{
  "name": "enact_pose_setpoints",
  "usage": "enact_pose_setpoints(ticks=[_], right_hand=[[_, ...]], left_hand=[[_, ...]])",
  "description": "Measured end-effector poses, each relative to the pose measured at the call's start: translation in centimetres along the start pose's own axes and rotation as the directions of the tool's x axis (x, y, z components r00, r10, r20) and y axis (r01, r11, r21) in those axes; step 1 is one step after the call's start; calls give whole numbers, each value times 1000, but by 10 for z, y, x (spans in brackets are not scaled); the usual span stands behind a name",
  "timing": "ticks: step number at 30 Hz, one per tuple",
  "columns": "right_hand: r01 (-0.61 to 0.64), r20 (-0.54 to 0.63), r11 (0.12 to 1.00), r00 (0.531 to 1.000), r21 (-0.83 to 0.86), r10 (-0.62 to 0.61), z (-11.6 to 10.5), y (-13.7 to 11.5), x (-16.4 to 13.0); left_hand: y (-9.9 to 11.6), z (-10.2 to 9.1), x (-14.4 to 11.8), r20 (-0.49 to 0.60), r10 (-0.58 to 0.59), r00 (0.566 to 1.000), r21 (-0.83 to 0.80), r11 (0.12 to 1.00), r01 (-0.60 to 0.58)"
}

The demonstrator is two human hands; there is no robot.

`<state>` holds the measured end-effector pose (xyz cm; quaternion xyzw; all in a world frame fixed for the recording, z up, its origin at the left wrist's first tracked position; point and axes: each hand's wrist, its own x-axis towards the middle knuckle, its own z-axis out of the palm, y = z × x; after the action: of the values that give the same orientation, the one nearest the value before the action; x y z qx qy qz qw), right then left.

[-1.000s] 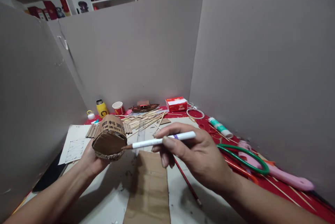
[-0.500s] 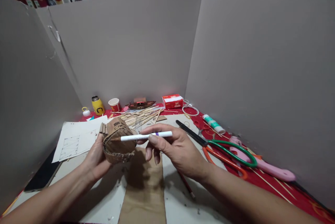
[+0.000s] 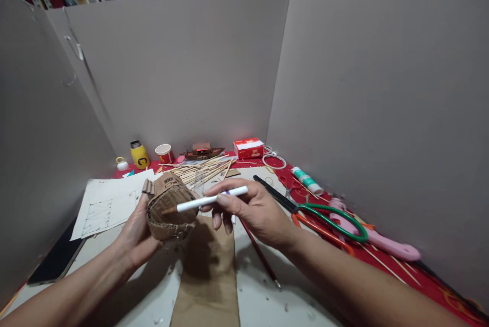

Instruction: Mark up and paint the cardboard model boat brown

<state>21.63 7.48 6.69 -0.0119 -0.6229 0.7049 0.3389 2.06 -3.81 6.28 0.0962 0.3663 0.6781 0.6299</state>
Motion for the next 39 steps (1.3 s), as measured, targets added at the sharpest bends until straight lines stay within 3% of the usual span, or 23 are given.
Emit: enact_pose_setpoints(ticks=[2, 6, 11, 15, 19, 23, 26, 30, 34, 39], right_hand=[[33, -24, 999, 999, 9, -33, -2, -1, 1], [-20, 56, 998, 998, -68, 23, -4, -4, 1], [87, 44, 993, 995, -82, -84, -2, -8, 0], [24, 122, 983, 992, -185, -1, -4, -9, -2], [97, 86, 985, 993, -145, -85, -8, -8, -1], [44, 98, 978, 995, -204, -24, -11, -9, 0], [123, -42, 975, 990, -184, -133, -8, -15, -1], [168, -286, 962, 931, -217, -227, 2, -29, -6], [176, -291, 958, 926, -228, -239, 12, -36, -11], [170, -342, 947, 903, -272, -260, 20, -34, -26]], left_hand=[[0, 2, -1, -23, 3, 1000, 2, 1000, -3], [0, 3, -1, -27, -1, 1000, 11, 1000, 1], [-1, 3, -2, -45, 2, 999, 13, 1000, -1], [-2, 7, -3, -61, 3, 998, -22, 1000, -4], [-2, 8, -4, -81, 7, 997, -6, 1000, -8], [1, 7, -4, -66, 25, 998, 22, 999, -23], [7, 9, -5, -83, 80, 993, 39, 996, -77], [18, 13, -9, -91, 204, 975, 22, 979, -203], [28, 15, -12, -155, 288, 945, 20, 957, -288], [32, 19, -17, -161, 306, 938, -9, 950, -311]])
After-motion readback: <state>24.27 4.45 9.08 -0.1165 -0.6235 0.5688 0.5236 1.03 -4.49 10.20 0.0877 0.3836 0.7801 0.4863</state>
